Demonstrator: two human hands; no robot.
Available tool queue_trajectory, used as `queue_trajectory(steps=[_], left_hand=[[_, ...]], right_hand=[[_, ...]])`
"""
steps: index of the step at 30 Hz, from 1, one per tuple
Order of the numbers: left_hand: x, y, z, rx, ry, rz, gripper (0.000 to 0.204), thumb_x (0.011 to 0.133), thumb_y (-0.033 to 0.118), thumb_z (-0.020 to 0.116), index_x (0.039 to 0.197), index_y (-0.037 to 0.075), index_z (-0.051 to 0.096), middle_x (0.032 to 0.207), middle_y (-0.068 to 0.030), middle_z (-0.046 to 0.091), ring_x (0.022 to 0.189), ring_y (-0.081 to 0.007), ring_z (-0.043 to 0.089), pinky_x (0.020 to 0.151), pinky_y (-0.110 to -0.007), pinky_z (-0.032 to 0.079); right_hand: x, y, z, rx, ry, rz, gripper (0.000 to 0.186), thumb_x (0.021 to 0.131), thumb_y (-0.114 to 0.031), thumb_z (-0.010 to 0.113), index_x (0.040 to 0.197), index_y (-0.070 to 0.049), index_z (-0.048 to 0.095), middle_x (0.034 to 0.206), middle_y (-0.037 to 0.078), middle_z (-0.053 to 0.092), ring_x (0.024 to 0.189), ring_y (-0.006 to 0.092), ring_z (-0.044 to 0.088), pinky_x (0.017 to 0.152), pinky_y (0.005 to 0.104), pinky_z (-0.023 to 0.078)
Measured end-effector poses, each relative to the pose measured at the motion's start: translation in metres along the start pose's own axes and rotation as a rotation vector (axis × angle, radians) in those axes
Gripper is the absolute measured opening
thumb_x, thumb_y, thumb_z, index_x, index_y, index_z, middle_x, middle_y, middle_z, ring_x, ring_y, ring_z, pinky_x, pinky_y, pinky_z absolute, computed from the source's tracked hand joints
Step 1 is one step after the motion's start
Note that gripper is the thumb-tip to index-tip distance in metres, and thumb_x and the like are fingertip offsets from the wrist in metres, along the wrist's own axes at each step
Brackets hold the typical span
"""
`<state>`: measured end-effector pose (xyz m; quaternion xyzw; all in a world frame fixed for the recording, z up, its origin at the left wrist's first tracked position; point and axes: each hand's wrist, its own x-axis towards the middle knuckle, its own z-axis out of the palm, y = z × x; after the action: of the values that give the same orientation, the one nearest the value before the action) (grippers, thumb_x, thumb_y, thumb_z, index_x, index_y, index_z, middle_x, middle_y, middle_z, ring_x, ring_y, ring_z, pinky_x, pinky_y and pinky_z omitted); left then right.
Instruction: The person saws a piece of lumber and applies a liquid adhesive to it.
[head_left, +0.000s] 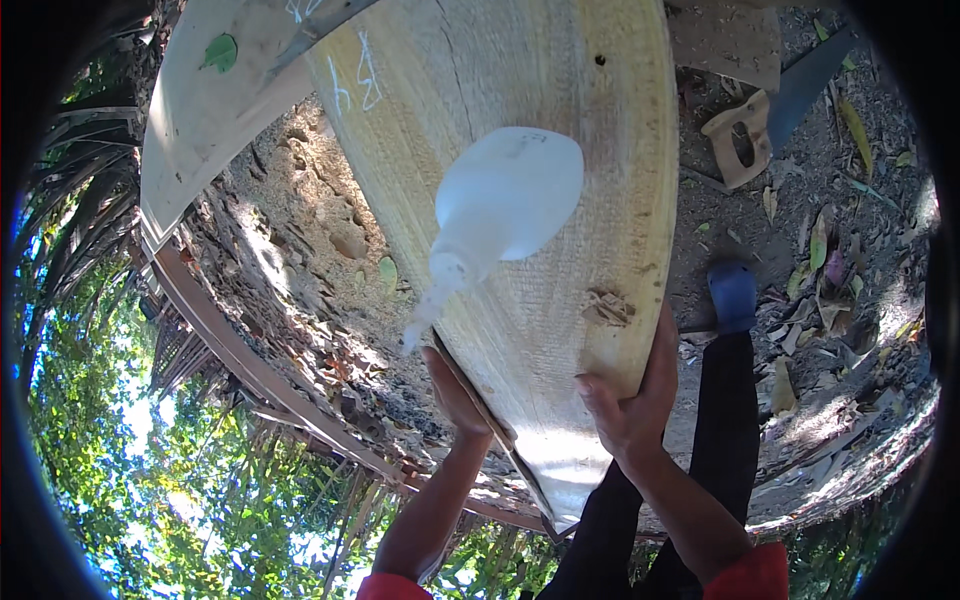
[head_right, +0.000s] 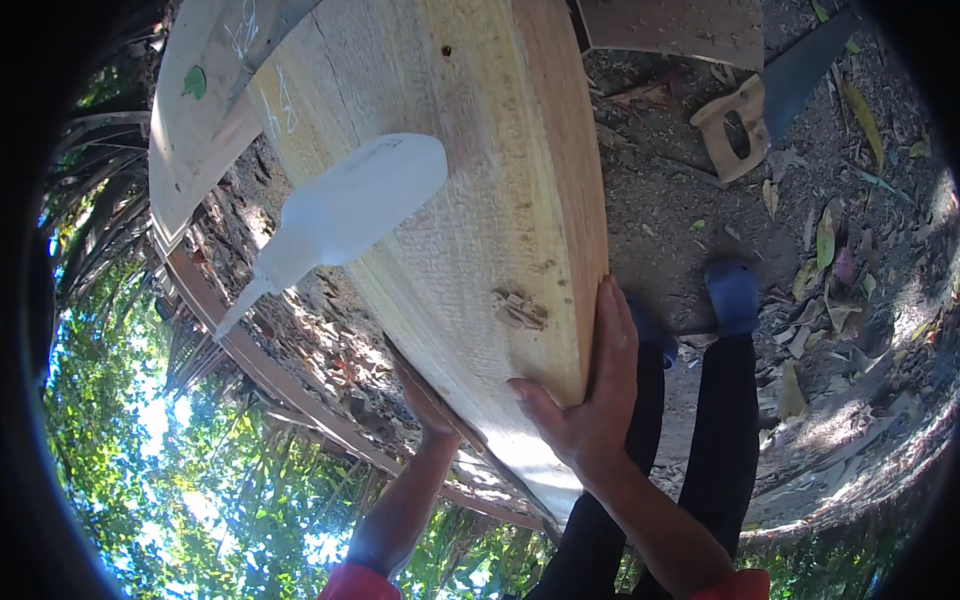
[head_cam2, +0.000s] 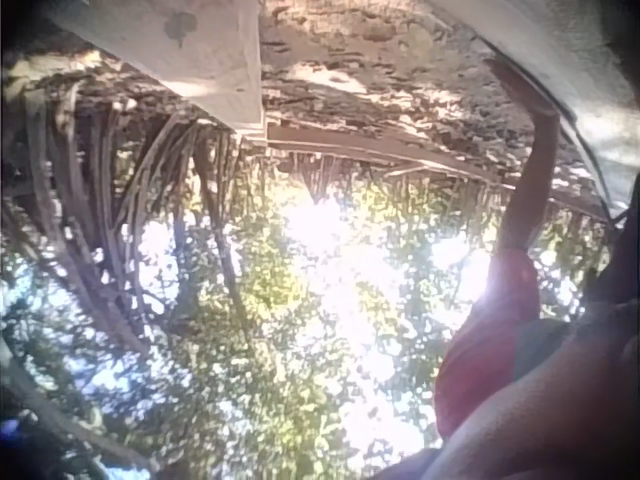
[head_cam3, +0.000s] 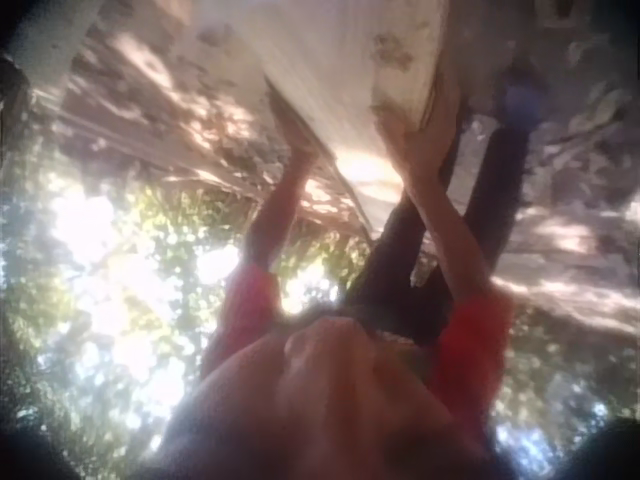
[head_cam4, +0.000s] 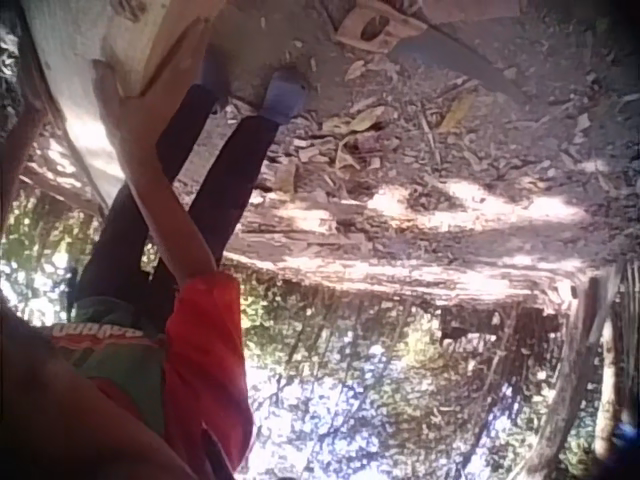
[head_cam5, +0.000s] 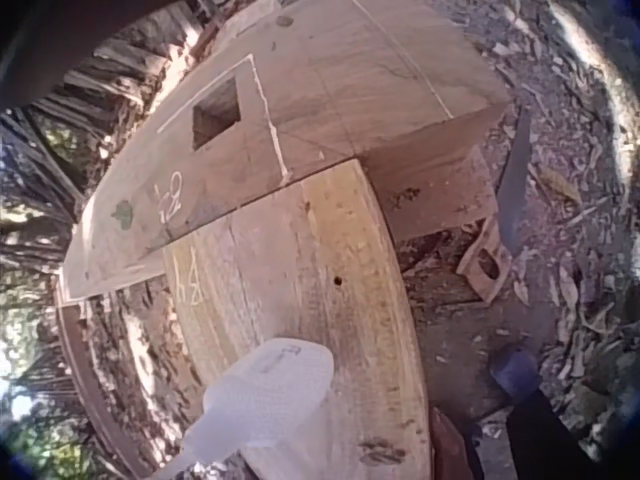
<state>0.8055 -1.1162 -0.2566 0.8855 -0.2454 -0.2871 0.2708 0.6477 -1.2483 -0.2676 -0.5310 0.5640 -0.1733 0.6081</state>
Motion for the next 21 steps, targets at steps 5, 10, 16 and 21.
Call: queue_trajectory(steps=[5,10,16,21], left_hand=[[0.0,0.001,0.0,-0.153,0.049,-0.161,0.071,0.103,0.06,0.021,0.142,0.004,0.044,0.133,-0.0103,0.05,0.118,-0.0189,0.051,0.103,-0.035,0.04],[-0.004,-0.017,-0.009,0.027,-0.02,0.104,0.071,0.104,0.058,0.02,0.146,0.004,0.039,0.135,-0.0113,0.049,0.119,-0.0205,0.05,0.104,-0.036,0.04],[-0.013,-0.053,-0.022,0.32,-0.013,0.322,0.099,0.092,0.075,0.031,0.154,-0.002,0.018,0.15,-0.0252,0.033,0.136,-0.0353,0.039,0.111,-0.046,0.033],[-0.024,-0.071,-0.037,0.5,-0.058,0.335,0.115,0.083,0.084,0.035,0.154,-0.004,0.012,0.155,-0.0298,0.021,0.143,-0.0415,0.027,0.115,-0.051,0.026]], right_hand=[[-0.001,0.001,0.001,0.039,-0.001,0.017,0.107,0.074,-0.053,0.08,0.148,0.005,0.029,0.146,0.028,0.037,0.135,0.0415,0.041,0.11,0.0484,0.036],[0.001,0.001,0.001,0.046,0.021,-0.02,0.107,0.073,-0.052,0.08,0.148,0.004,0.029,0.146,0.029,0.037,0.135,0.0414,0.041,0.11,0.0483,0.036],[0.004,-0.001,0.0,0.007,0.027,-0.027,0.106,0.074,-0.055,0.079,0.147,0.004,0.031,0.146,0.029,0.037,0.134,0.0417,0.042,0.109,0.0478,0.036],[0.008,-0.001,-0.005,-0.02,0.005,-0.059,0.107,0.076,-0.061,0.075,0.146,0.007,0.032,0.145,0.031,0.038,0.133,0.0429,0.043,0.108,0.0485,0.037]])
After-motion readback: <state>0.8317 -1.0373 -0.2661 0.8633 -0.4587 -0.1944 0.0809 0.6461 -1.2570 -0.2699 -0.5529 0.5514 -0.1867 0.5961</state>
